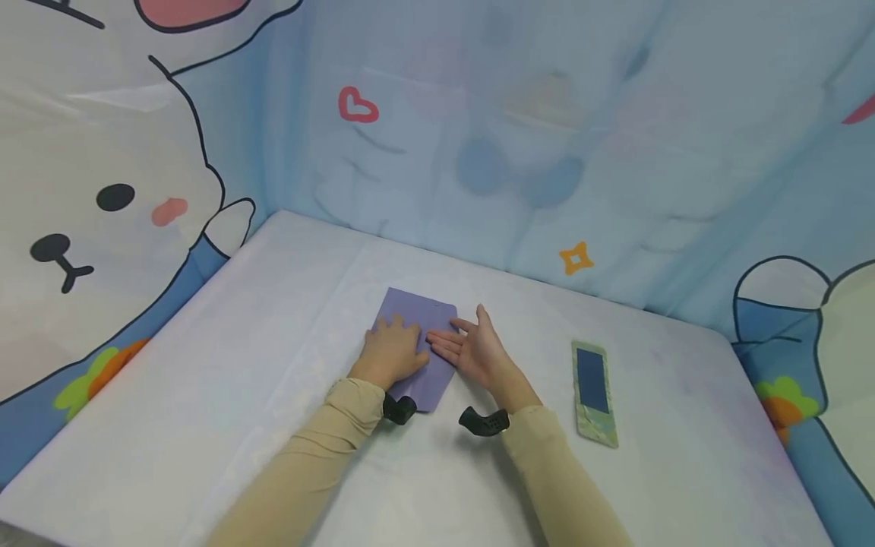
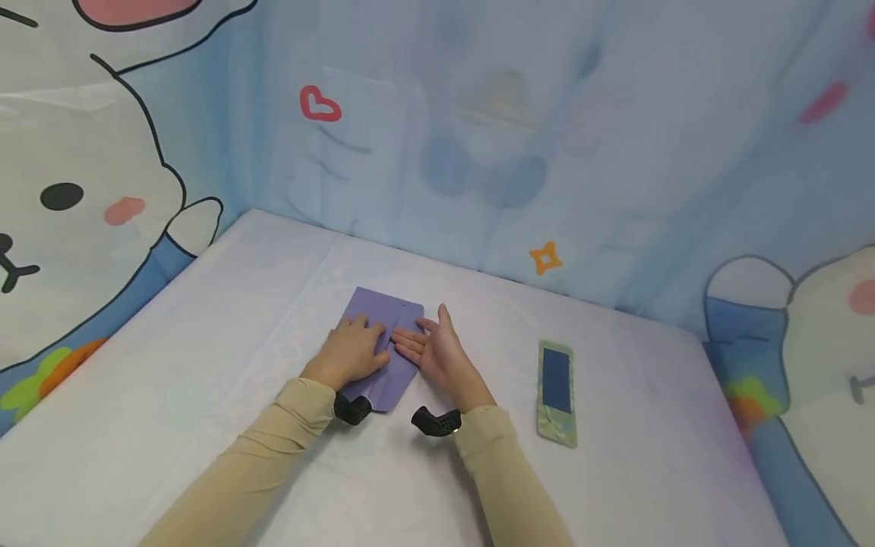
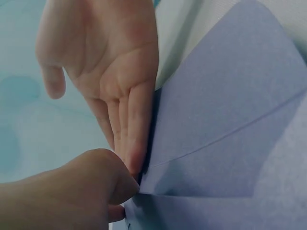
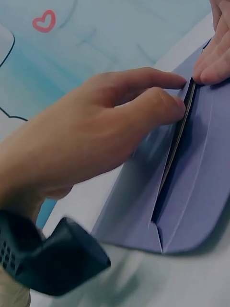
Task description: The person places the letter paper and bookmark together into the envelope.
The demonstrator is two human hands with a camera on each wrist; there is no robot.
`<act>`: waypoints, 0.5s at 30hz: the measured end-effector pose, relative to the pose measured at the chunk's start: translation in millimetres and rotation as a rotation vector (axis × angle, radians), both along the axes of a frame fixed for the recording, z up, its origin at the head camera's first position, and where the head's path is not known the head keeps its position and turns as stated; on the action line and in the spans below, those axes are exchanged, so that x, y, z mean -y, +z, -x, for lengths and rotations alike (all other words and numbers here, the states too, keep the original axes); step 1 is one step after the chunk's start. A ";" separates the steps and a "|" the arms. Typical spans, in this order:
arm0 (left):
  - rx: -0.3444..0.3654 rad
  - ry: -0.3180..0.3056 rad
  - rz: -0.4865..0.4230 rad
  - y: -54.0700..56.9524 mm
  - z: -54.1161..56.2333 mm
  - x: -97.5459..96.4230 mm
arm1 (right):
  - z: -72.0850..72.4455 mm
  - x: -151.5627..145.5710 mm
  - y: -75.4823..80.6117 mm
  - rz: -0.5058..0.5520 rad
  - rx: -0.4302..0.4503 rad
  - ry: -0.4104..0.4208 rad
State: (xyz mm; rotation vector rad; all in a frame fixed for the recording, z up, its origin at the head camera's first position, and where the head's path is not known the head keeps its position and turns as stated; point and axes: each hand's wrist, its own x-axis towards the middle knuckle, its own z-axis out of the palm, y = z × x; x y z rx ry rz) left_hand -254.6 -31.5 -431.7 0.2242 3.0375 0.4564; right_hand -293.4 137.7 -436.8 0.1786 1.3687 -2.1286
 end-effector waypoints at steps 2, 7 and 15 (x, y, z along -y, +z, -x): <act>-0.003 -0.001 0.003 0.3 -0.4 -0.9 | 7.2 0.7 1.4 -0.003 0.004 -0.023; -0.005 0.001 0.007 0.7 -1.8 -1.3 | 24.8 3.4 3.5 -0.004 0.011 -0.066; -0.011 -0.001 0.005 0.1 -2.6 -2.2 | 40.7 3.1 0.6 0.004 -0.002 -0.122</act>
